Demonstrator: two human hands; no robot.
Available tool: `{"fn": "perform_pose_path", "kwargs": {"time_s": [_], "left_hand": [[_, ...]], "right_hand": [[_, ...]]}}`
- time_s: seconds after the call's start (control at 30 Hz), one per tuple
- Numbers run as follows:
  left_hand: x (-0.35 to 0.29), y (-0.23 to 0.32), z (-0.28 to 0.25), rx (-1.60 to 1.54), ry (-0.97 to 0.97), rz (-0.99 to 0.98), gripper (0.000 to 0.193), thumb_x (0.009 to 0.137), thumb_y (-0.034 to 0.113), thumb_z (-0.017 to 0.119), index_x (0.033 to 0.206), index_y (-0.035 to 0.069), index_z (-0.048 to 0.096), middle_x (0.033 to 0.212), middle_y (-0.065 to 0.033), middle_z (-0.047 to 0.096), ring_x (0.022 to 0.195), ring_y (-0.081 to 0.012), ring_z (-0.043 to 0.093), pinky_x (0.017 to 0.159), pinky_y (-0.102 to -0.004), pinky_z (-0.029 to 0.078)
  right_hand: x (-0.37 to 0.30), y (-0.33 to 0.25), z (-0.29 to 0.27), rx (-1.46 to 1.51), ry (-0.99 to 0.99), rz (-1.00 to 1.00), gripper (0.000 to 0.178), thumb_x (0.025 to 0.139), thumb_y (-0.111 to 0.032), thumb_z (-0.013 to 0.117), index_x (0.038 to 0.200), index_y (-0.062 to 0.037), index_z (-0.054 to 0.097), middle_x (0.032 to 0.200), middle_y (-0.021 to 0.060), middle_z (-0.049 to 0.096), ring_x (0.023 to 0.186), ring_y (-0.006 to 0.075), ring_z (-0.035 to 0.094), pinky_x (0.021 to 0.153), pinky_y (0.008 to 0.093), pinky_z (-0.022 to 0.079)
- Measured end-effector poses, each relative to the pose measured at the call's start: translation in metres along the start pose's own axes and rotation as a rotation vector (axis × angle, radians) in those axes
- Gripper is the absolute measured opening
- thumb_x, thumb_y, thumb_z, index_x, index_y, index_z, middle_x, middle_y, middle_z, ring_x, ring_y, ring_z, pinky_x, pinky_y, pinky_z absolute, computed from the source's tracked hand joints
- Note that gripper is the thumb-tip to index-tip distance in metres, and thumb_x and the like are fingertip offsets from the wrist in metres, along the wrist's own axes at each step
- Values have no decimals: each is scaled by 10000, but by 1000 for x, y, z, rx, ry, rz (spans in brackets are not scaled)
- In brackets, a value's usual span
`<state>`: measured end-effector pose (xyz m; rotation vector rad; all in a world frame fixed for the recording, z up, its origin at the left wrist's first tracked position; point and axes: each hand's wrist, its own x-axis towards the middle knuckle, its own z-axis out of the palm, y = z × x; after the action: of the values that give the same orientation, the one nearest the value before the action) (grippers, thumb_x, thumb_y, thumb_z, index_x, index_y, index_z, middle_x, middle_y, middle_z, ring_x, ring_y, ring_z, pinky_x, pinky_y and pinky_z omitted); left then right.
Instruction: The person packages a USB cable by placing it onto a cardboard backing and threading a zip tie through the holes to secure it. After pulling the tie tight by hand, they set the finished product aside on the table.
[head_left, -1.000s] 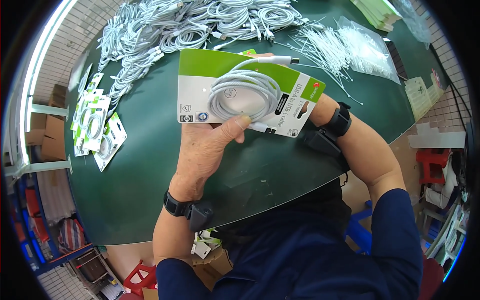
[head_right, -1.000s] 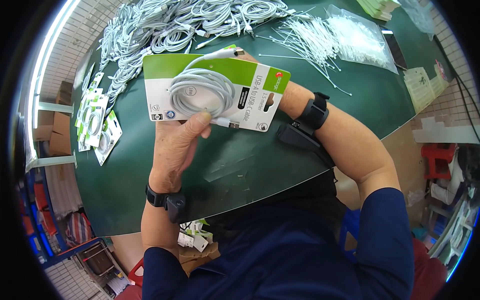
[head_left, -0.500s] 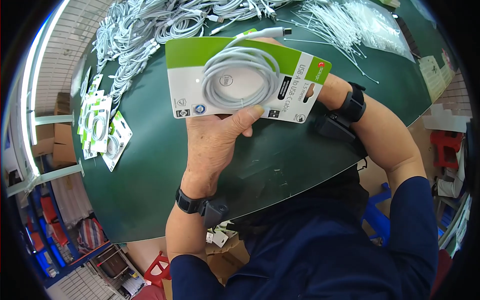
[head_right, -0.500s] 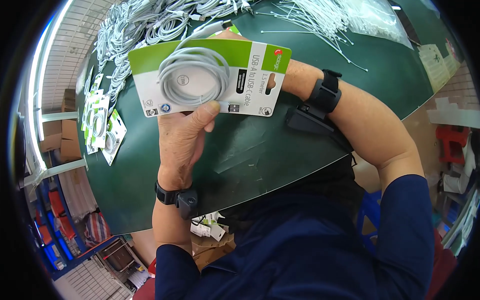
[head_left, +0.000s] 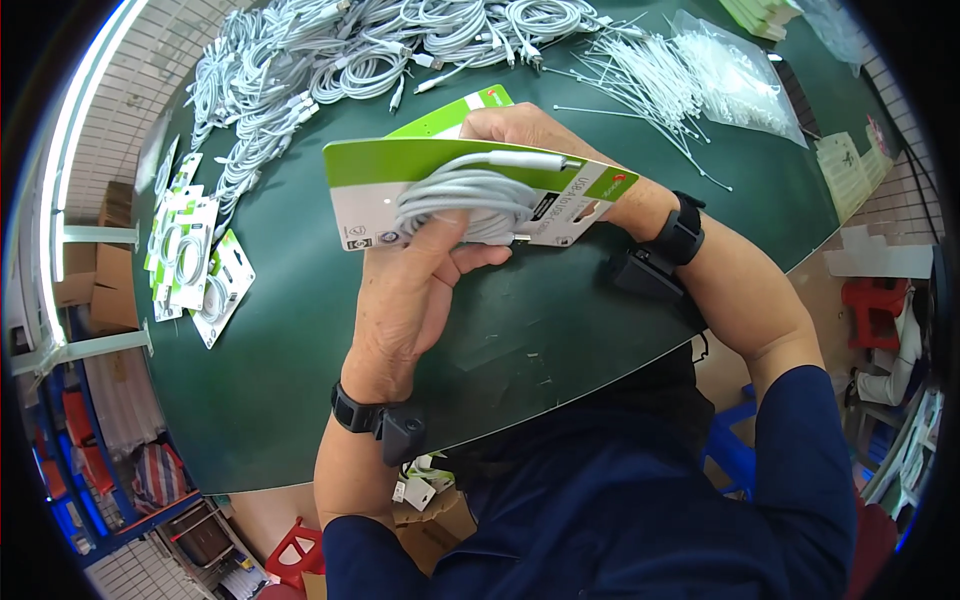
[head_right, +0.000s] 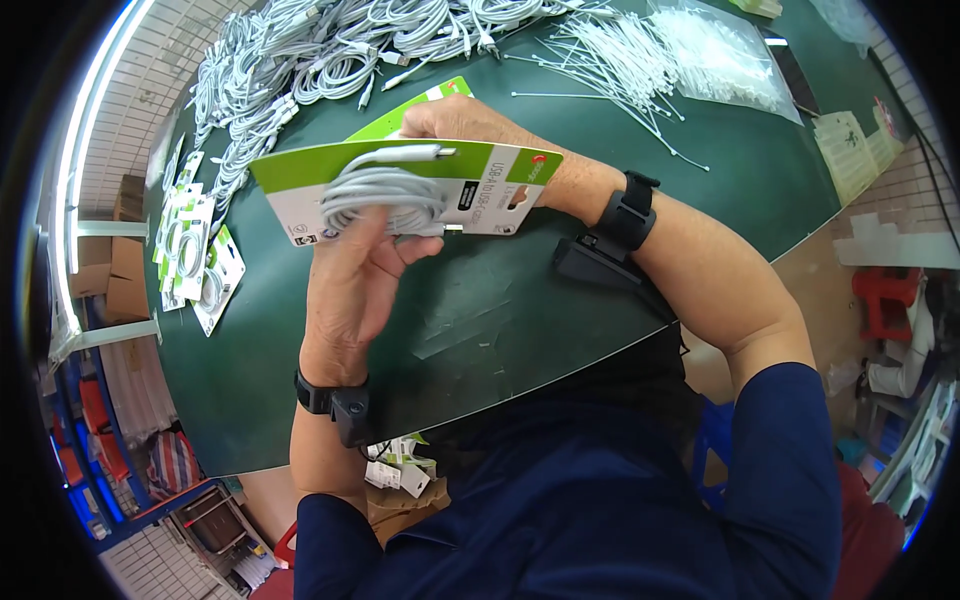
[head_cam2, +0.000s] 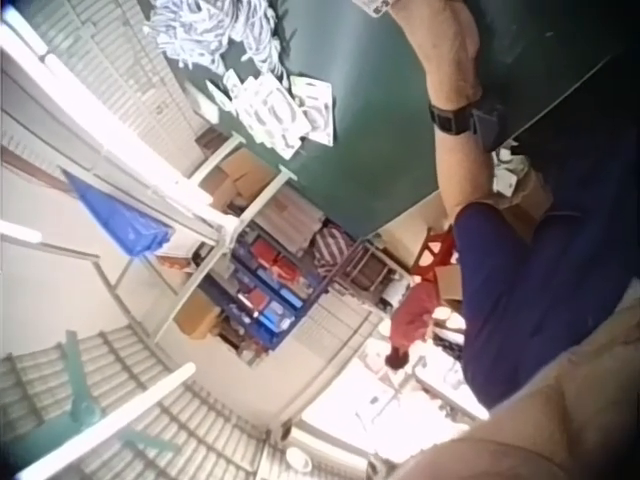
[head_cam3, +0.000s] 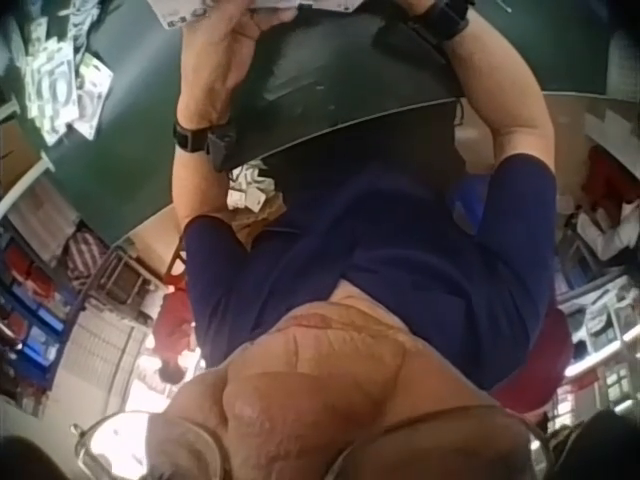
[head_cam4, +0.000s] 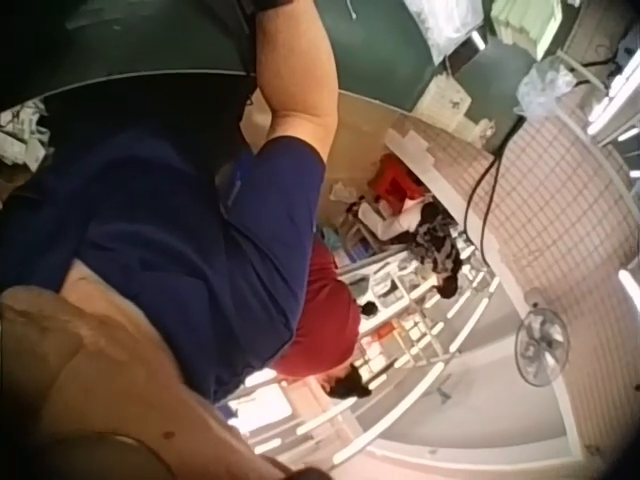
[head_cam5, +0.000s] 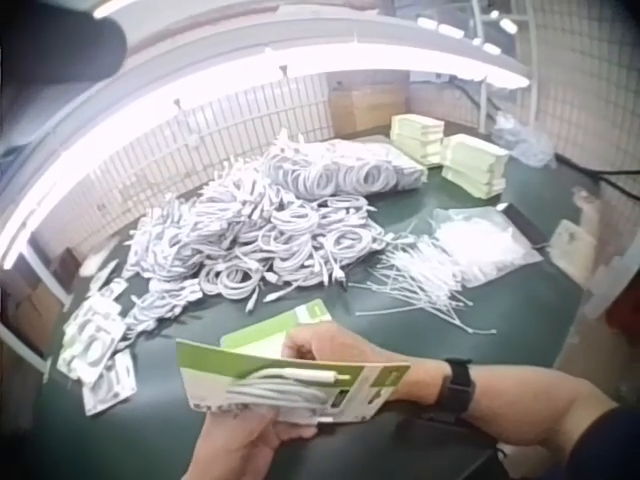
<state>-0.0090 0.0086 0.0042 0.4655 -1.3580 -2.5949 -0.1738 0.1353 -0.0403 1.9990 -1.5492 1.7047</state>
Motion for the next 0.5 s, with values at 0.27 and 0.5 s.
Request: {"fn": "perform_pose_path", "kwargs": {"time_s": [0.27, 0.5], "left_hand": [[2, -4, -3, 151, -12, 10, 442, 868, -6, 624, 1296, -48, 525, 1163, -161, 653, 982, -265, 694, 759, -378, 625], [4, -10, -14, 8, 56, -27, 395, 780, -94, 595, 1173, -59, 598, 1038, -139, 681, 836, -210, 673, 694, -335, 573]], "right_hand": [[7, -4, -6, 64, 21, 358, 253, 862, -172, 762, 1012, 11, 671, 865, 77, 688, 757, 156, 634, 694, 284, 521], [16, -6, -2, 183, 30, 712, 203, 928, -164, 722, 903, 27, 661, 720, 26, 638, 650, 88, 591, 595, 238, 488]]}}
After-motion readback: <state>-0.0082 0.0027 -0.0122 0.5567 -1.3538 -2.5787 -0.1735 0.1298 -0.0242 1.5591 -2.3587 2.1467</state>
